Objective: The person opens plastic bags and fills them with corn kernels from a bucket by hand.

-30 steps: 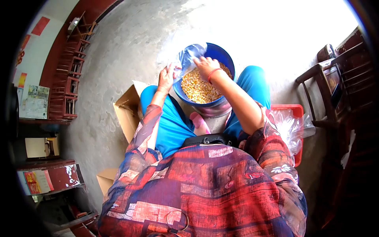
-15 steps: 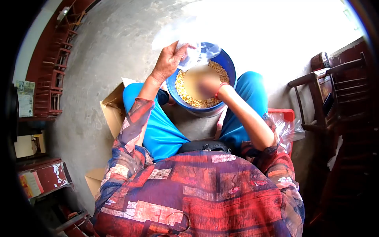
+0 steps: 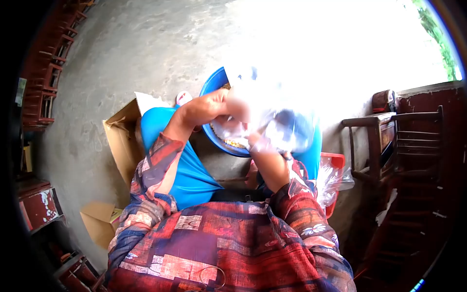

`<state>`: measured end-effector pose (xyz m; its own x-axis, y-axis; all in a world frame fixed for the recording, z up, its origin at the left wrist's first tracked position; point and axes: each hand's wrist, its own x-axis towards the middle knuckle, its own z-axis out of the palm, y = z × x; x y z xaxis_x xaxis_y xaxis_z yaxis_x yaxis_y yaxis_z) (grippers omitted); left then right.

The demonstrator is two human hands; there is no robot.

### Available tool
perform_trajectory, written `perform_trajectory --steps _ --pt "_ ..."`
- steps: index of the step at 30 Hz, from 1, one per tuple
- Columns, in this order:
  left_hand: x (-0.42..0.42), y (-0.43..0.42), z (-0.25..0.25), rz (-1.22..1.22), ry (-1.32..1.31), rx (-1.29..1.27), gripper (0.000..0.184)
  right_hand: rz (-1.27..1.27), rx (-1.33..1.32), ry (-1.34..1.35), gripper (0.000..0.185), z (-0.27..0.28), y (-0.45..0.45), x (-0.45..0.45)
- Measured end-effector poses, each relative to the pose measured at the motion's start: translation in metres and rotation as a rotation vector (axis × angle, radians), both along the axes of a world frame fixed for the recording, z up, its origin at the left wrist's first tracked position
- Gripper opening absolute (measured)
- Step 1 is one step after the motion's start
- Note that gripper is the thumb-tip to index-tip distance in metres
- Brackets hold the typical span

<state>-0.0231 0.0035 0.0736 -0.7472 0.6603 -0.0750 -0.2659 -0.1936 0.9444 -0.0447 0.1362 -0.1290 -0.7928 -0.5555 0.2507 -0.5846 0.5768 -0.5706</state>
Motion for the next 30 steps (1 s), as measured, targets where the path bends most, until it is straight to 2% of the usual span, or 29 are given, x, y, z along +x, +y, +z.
perform_trajectory --steps 3,5,8,10,11,13,14,16,17,19,20,21,23,25,27,28,29,30 --pt "0.006 -0.005 0.001 -0.222 -0.191 0.249 0.036 0.038 0.050 -0.076 0.019 0.009 0.021 0.016" --pt "0.000 -0.016 0.010 -0.190 -0.128 0.099 0.035 0.067 0.070 -0.100 0.022 0.017 0.025 0.019" --pt "-0.012 -0.019 -0.021 0.240 0.689 -0.179 0.028 0.127 0.096 -0.106 0.027 0.025 0.016 0.016" --pt "-0.012 -0.032 -0.029 0.276 0.094 -0.159 0.034 0.177 0.119 -0.110 0.030 0.027 0.007 0.014" --pt "-0.013 -0.033 -0.027 0.391 -0.110 -0.351 0.038 0.201 0.130 -0.110 0.031 0.028 0.001 0.014" --pt "-0.011 -0.043 -0.035 0.489 0.060 -0.686 0.042 0.256 0.163 -0.119 0.035 0.029 -0.009 0.013" --pt "-0.010 -0.046 -0.040 0.502 0.052 -0.680 0.042 0.280 0.180 -0.121 0.036 0.029 -0.014 0.014" --pt "-0.010 -0.049 -0.043 0.378 0.317 -1.052 0.039 0.322 0.223 -0.120 0.040 0.029 -0.020 0.015" --pt "-0.009 -0.052 -0.042 0.390 0.313 -1.048 0.039 0.333 0.229 -0.117 0.040 0.027 -0.018 0.015" --pt "-0.007 -0.060 -0.034 0.535 0.277 -0.455 0.032 0.400 0.379 0.185 0.036 0.024 -0.015 0.015" --pt "-0.006 -0.062 -0.026 0.636 0.084 -0.284 0.038 0.436 0.441 -0.060 0.032 0.035 -0.013 0.014" --pt "-0.004 -0.068 -0.017 0.642 0.083 -0.280 0.038 0.438 0.509 -0.296 0.030 0.048 -0.011 0.013" --pt "0.002 -0.077 0.002 0.720 0.167 -0.187 0.041 0.453 0.592 -0.415 0.029 0.046 -0.008 0.012" --pt "0.001 -0.074 -0.006 0.697 0.165 -0.158 0.040 0.489 0.629 -0.442 0.029 0.039 0.000 0.006" --pt "-0.006 -0.064 -0.025 0.620 0.253 -0.212 0.037 0.531 0.498 -0.506 0.029 0.036 0.012 0.001" --pt "-0.004 -0.060 -0.018 0.522 0.252 -0.231 0.035 0.382 0.524 -0.918 0.027 0.065 0.009 0.002" --pt "-0.013 -0.055 -0.031 0.498 0.370 -0.264 0.033 0.383 0.532 -0.916 0.027 0.066 0.015 0.000" --pt "-0.016 -0.054 -0.044 0.498 0.380 -0.393 0.033 0.409 0.403 -0.927 0.025 0.067 0.023 -0.002"
